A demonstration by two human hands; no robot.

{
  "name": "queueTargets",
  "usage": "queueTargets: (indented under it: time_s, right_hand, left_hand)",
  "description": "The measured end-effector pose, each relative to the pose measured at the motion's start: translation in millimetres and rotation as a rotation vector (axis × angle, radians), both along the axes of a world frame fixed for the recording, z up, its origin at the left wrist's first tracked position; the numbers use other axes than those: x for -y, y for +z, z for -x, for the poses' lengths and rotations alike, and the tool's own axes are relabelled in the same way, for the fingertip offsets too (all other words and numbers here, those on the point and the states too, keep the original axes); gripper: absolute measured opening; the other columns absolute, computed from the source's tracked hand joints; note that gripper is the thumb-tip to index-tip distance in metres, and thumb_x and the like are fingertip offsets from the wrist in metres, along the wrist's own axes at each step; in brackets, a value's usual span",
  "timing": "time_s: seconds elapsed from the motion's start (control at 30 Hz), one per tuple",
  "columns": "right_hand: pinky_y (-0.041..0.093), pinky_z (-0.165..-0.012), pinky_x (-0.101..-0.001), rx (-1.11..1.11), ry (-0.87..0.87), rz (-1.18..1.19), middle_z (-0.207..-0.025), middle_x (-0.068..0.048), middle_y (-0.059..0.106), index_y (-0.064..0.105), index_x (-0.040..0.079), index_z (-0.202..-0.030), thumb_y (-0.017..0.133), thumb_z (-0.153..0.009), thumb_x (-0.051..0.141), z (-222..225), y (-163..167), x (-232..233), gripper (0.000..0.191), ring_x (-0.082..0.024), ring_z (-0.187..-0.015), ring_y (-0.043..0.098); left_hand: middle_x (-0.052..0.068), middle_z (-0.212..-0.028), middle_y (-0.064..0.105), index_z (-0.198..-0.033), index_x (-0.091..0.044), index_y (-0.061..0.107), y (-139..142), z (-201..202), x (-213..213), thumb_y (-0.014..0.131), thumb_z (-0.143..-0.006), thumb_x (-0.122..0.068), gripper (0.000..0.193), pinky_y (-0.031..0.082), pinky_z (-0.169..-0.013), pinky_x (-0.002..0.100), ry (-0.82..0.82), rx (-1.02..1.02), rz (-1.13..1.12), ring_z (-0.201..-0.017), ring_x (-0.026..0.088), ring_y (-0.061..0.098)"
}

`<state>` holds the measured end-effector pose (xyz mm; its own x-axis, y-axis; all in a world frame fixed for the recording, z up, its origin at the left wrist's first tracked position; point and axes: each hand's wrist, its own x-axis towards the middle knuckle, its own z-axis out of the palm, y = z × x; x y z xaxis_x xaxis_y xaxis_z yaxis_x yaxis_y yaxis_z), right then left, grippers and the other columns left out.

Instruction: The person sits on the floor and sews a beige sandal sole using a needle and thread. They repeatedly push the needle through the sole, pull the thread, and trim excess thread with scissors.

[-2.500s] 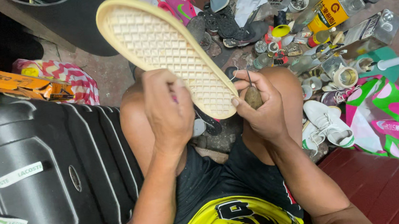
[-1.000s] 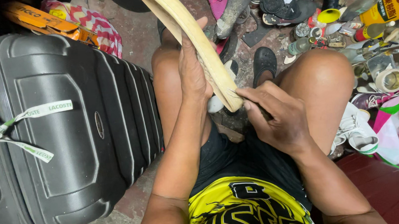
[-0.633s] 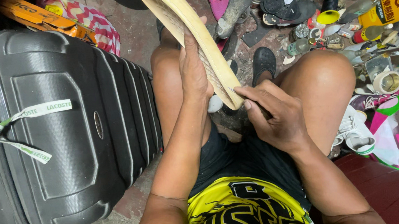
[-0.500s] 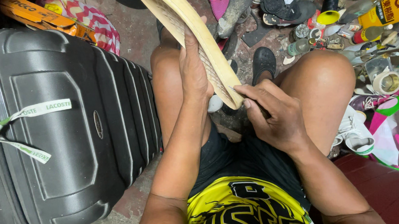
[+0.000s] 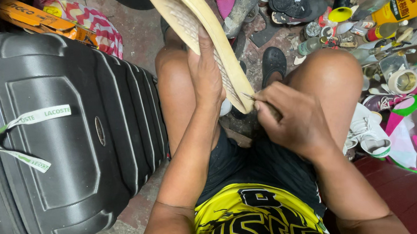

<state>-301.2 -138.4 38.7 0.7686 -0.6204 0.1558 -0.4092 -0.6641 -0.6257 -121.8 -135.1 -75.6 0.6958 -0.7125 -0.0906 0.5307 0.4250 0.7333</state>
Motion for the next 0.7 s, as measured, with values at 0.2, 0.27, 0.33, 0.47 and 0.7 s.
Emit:
queueTargets:
  time_s: [0.2, 0.27, 0.33, 0.47, 0.7]
  right_hand:
    - [0.045, -0.058, -0.0273, 0.146, 0.163, -0.339, -0.071, -0.003, 0.061, 0.067, 0.005, -0.089, 0.069, -0.095, 0.011, 15, -45, 41, 0.009, -0.009, -0.062, 0.057]
    - [0.04, -0.053, -0.0264, 0.142, 0.108, -0.502, -0.064, -0.002, 0.058, 0.067, 0.005, -0.085, 0.07, -0.096, 0.012, 13, -52, 44, 0.013, -0.007, -0.057, 0.051]
    - [0.033, -0.05, -0.0258, 0.164, 0.043, -0.706, -0.059, -0.002, 0.053, 0.067, 0.004, -0.084, 0.069, -0.097, 0.014, 8, -49, 42, 0.016, -0.005, -0.053, 0.045]
    - [0.041, -0.057, -0.0272, 0.106, 0.08, -0.278, -0.073, -0.002, 0.061, 0.067, 0.004, -0.087, 0.07, -0.098, 0.015, 1, -28, 33, 0.016, -0.01, -0.063, 0.055]
    - [0.042, -0.058, -0.0261, 0.305, 0.063, -0.522, -0.079, -0.002, 0.059, 0.063, 0.004, -0.09, 0.066, -0.103, 0.021, 16, -54, 28, 0.022, -0.012, -0.064, 0.055]
  left_hand:
    - [0.001, -0.077, 0.058, -0.126, 0.003, 0.062, -1, 18, 8, 0.053, -0.101, -0.055, 0.064, 0.043, -0.05, 0.023, -0.172, -0.126, -0.088, -0.06, 0.007, 0.054]
    - [0.001, -0.078, 0.057, -0.128, 0.006, 0.063, -1, 20, 11, 0.055, -0.103, -0.053, 0.065, 0.042, -0.051, 0.023, -0.238, -0.21, -0.106, -0.061, 0.006, 0.052]
    - [0.001, -0.075, 0.058, -0.126, 0.002, 0.063, 0, 17, 14, 0.055, -0.1, -0.054, 0.063, 0.041, -0.048, 0.022, -0.312, -0.247, -0.099, -0.057, 0.006, 0.052]
    - [0.002, -0.075, 0.058, -0.125, 0.004, 0.064, 8, 7, 15, 0.059, -0.101, -0.053, 0.062, 0.041, -0.049, 0.024, -0.334, -0.255, -0.051, -0.058, 0.007, 0.052]
    - [0.007, -0.105, 0.069, -0.127, 0.005, 0.065, 16, 7, 23, 0.06, -0.105, -0.047, 0.057, 0.052, -0.08, 0.027, -0.217, 0.257, -0.132, -0.091, 0.011, 0.061]
